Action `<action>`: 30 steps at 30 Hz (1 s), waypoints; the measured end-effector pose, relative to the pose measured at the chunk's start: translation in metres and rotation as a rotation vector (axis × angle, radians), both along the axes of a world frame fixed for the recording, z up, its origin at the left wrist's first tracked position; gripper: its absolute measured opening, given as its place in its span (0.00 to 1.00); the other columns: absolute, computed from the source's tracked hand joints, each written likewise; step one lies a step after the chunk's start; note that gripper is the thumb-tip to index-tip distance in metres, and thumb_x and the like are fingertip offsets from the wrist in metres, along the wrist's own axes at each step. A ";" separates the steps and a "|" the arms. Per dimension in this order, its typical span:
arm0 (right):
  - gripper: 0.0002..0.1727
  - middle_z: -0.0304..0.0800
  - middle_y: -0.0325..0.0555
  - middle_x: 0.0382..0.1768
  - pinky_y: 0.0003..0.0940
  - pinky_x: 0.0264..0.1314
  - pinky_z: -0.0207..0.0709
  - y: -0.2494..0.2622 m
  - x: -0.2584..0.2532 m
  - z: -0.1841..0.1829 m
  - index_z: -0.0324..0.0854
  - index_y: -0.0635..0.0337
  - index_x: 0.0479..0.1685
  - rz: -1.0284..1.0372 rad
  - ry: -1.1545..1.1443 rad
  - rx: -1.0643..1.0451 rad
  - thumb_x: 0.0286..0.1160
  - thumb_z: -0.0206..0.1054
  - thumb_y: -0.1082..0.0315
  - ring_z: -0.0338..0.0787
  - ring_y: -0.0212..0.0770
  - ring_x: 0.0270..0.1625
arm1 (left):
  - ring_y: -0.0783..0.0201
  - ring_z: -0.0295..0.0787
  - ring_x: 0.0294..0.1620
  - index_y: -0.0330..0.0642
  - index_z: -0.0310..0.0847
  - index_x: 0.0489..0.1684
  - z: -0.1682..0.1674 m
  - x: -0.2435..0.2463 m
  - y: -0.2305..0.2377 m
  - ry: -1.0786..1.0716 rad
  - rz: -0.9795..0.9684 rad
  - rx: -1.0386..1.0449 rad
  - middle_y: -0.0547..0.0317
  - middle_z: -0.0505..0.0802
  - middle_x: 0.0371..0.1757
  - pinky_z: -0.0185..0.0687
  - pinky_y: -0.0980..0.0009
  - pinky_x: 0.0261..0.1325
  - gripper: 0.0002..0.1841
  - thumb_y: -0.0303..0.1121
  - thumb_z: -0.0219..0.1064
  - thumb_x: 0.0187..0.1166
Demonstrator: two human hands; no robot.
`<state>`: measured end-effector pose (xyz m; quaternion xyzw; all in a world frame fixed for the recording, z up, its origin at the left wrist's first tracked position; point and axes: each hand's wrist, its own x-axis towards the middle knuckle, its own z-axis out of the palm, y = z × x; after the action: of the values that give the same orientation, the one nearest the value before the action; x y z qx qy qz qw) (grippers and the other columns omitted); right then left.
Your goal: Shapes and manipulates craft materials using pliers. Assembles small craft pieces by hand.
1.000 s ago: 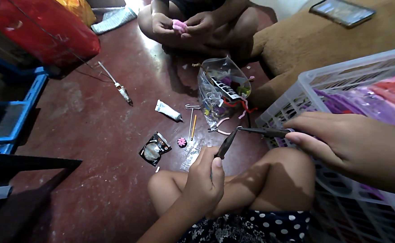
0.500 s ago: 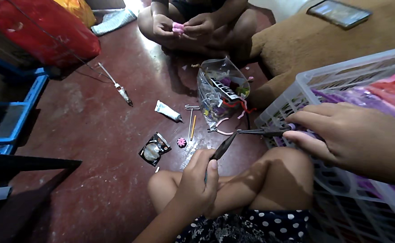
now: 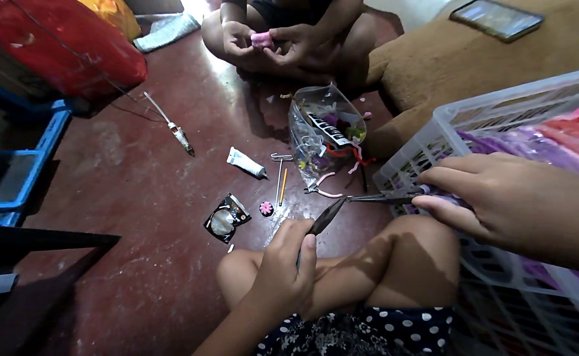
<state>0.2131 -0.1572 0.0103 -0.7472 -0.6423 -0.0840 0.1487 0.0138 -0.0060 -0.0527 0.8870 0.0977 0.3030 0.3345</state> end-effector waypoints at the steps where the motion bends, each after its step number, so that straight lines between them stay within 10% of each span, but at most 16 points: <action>1: 0.26 0.85 0.63 0.24 0.55 0.28 0.78 0.000 -0.001 0.001 0.85 0.75 0.29 -0.003 0.005 -0.007 0.80 0.56 0.57 0.90 0.67 0.29 | 0.71 0.83 0.38 0.19 0.83 0.41 0.000 0.000 0.000 0.002 -0.002 -0.002 0.41 0.87 0.35 0.73 0.86 0.48 0.21 0.30 0.46 0.87; 30: 0.27 0.85 0.61 0.22 0.52 0.26 0.77 -0.004 0.001 0.000 0.85 0.73 0.27 0.009 -0.012 -0.002 0.80 0.53 0.57 0.89 0.64 0.27 | 0.68 0.85 0.38 0.21 0.85 0.42 0.000 -0.004 -0.002 0.021 0.004 0.034 0.41 0.88 0.34 0.74 0.84 0.48 0.20 0.29 0.48 0.86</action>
<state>0.2137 -0.1615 0.0100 -0.7440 -0.6466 -0.0870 0.1443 0.0099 -0.0080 -0.0522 0.8955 0.0978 0.2958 0.3178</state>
